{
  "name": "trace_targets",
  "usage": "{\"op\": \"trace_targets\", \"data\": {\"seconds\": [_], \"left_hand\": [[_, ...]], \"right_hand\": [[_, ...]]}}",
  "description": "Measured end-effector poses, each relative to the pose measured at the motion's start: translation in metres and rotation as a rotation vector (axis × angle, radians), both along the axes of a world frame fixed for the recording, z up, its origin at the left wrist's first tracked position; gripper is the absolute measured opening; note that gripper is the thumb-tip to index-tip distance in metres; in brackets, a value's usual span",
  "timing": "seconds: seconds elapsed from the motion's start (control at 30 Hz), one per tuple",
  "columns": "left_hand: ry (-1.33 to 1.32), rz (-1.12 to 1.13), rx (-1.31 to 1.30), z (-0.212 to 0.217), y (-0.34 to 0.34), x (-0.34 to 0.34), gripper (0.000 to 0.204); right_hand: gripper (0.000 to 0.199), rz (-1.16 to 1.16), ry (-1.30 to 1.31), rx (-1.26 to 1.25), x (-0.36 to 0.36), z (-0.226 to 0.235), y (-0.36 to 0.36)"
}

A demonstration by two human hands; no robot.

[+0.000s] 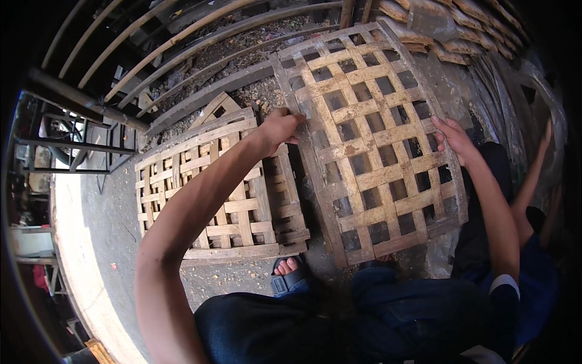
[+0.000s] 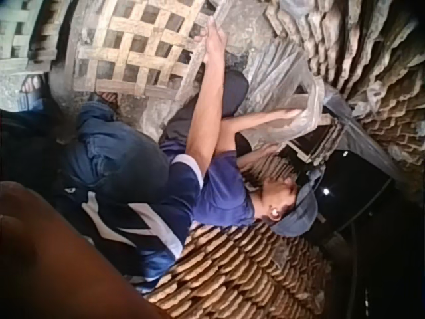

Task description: The person sits on the floor and assembles wooden lattice trays by placing a plastic sheet on a tray, then positioning a wooden lattice frame on top. The person repeats this process with multiple trays, stacking them as they are completed.

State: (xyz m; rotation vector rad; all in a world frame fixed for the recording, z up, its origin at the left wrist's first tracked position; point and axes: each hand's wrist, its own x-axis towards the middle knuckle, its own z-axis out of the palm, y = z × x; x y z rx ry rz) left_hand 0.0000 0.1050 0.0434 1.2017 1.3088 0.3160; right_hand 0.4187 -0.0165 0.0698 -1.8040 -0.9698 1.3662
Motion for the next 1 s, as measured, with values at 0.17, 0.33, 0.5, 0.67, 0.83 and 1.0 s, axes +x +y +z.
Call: {"op": "trace_targets", "data": {"seconds": [0.17,0.33,0.5,0.67,0.83,1.0], "left_hand": [[0.047,0.035,0.060,-0.036,-0.009,-0.001,0.048],[0.168,-0.027,0.077,-0.038,-0.003,0.005,0.054],[0.223,-0.047,0.096,-0.052,0.003,0.002,0.057],[0.135,-0.110,-0.012,-0.063,0.009,0.007,0.059],[0.089,0.007,0.080,-0.058,0.005,0.005,0.048],[0.078,-0.154,0.103,-0.046,0.013,-0.017,0.037]], "right_hand": [[0.041,0.037,-0.139,-0.022,0.000,-0.035,0.001],[0.052,0.119,-0.279,-0.090,-0.001,-0.067,-0.002],[0.052,0.141,-0.286,-0.144,0.002,-0.090,0.000],[0.048,0.253,-0.494,-0.097,0.017,-0.110,0.000],[0.040,0.499,-0.885,0.014,0.020,-0.098,-0.004],[0.046,0.609,-1.017,-0.078,0.015,-0.091,-0.005]]}}
